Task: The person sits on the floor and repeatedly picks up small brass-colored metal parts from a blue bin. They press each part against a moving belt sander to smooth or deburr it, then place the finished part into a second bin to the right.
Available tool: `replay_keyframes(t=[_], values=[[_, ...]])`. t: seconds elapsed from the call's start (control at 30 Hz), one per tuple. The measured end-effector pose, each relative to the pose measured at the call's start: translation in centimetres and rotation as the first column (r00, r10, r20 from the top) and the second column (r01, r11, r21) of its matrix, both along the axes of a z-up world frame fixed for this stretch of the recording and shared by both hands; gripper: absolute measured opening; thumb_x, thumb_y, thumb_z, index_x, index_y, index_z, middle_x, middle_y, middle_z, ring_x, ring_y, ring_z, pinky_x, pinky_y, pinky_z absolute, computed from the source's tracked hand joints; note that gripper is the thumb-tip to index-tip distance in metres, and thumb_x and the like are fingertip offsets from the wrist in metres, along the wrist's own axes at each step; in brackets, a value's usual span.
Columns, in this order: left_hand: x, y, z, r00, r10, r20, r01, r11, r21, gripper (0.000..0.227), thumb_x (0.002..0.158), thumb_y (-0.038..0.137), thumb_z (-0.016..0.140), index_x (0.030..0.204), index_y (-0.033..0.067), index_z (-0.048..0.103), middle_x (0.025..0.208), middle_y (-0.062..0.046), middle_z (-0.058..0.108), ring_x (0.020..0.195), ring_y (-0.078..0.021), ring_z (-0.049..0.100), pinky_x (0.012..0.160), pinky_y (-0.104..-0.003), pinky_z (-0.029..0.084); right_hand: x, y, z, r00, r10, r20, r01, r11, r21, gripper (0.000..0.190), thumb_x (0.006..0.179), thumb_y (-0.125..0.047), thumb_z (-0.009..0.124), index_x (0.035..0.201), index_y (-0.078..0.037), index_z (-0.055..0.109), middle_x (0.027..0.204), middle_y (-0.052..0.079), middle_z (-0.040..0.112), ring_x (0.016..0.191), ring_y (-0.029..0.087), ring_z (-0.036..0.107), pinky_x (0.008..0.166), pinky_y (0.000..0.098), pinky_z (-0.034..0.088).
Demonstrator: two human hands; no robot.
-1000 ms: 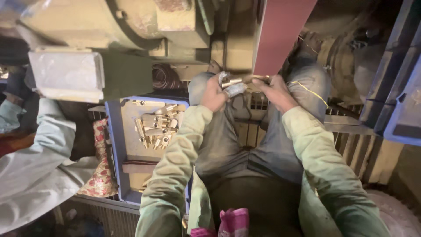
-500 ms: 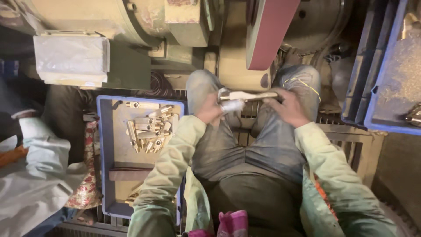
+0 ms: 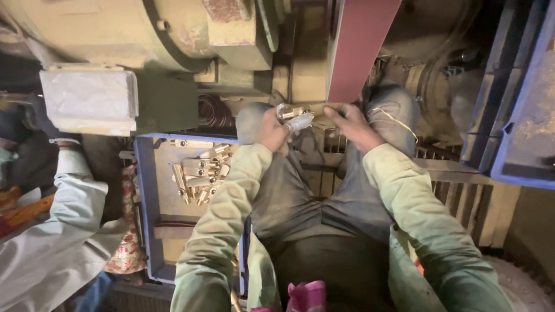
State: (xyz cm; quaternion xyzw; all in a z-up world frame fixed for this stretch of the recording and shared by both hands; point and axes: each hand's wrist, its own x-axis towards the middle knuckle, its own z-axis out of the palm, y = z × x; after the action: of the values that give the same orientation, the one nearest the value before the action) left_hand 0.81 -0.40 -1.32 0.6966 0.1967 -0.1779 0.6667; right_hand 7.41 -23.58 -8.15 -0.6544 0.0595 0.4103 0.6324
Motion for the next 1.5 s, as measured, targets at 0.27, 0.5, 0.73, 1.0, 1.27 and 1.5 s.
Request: replay_keyframes(t=[0.27,0.5,0.73,1.0,1.27,1.5], values=[[-0.7,-0.8,-2.6,0.864,-0.046,0.502,-0.012,0.994,0.11,0.019,0.096,0.004,0.081,0.11,0.0024,0.068,0.089,-0.007,0.072,0.08,-0.0153,0.066,0.066,-0.033,0.054,-1.2,-0.5,-1.6,0.992,-0.119,-0.045,0.125,0.977,0.172,0.033,0.102,-0.025,0.064,0.124,0.0,0.066,0.109,0.006,0.072,0.086,0.01,0.068,0.066,0.0272,0.055],[0.1,-1.9,-1.4,0.996,0.073,-0.041,-0.078,0.99,-0.115,0.029,0.086,0.0,0.068,0.114,0.002,0.064,0.077,-0.004,0.065,0.052,-0.0109,0.057,0.039,-0.029,0.043,-0.7,-1.4,-0.8,0.987,-0.153,0.046,0.148,0.983,0.109,0.03,0.102,-0.02,0.065,0.123,0.0,0.065,0.106,0.005,0.069,0.086,0.012,0.065,0.063,0.0287,0.059],[1.6,-3.7,-1.4,0.998,0.047,0.049,-0.04,0.989,-0.144,0.034,0.085,-0.007,0.063,0.119,0.0007,0.065,0.087,-0.004,0.069,0.059,-0.0097,0.06,0.047,-0.027,0.047,-0.5,-2.6,-0.6,0.979,-0.203,-0.003,0.203,0.976,0.081,0.029,0.101,-0.02,0.066,0.124,-0.002,0.065,0.105,0.006,0.069,0.086,0.013,0.066,0.063,0.0284,0.058],[0.7,-2.4,-3.4,0.993,0.081,0.091,-0.069,0.989,-0.13,0.038,0.083,-0.007,0.06,0.119,0.0009,0.064,0.087,-0.006,0.072,0.061,-0.0118,0.064,0.049,-0.028,0.049,-0.8,-1.6,-0.5,0.984,-0.179,0.019,0.177,0.982,0.07,0.031,0.101,-0.022,0.065,0.123,-0.001,0.066,0.108,0.005,0.07,0.087,0.012,0.067,0.062,0.0289,0.057],[-0.6,-0.3,-6.2,0.983,0.13,0.127,-0.137,0.989,0.05,0.021,0.088,0.002,0.069,0.109,0.0028,0.067,0.077,-0.005,0.071,0.056,-0.0127,0.065,0.043,-0.027,0.048,-0.8,0.6,-0.9,0.97,-0.077,0.231,0.054,0.993,0.108,0.036,0.103,-0.029,0.067,0.124,0.0,0.071,0.102,0.005,0.071,0.081,0.01,0.063,0.064,0.0254,0.054],[-5.2,2.8,-3.4,0.911,0.408,-0.057,-0.394,0.824,-0.406,0.032,0.103,0.03,0.044,0.117,0.0062,0.062,0.09,-0.01,0.073,0.062,-0.0169,0.066,0.048,-0.026,0.049,-1.4,-4.2,4.6,0.939,0.04,0.341,-0.031,0.999,-0.031,0.037,0.097,-0.034,0.071,0.115,-0.001,0.069,0.096,0.005,0.065,0.073,0.014,0.064,0.058,0.0276,0.058]])
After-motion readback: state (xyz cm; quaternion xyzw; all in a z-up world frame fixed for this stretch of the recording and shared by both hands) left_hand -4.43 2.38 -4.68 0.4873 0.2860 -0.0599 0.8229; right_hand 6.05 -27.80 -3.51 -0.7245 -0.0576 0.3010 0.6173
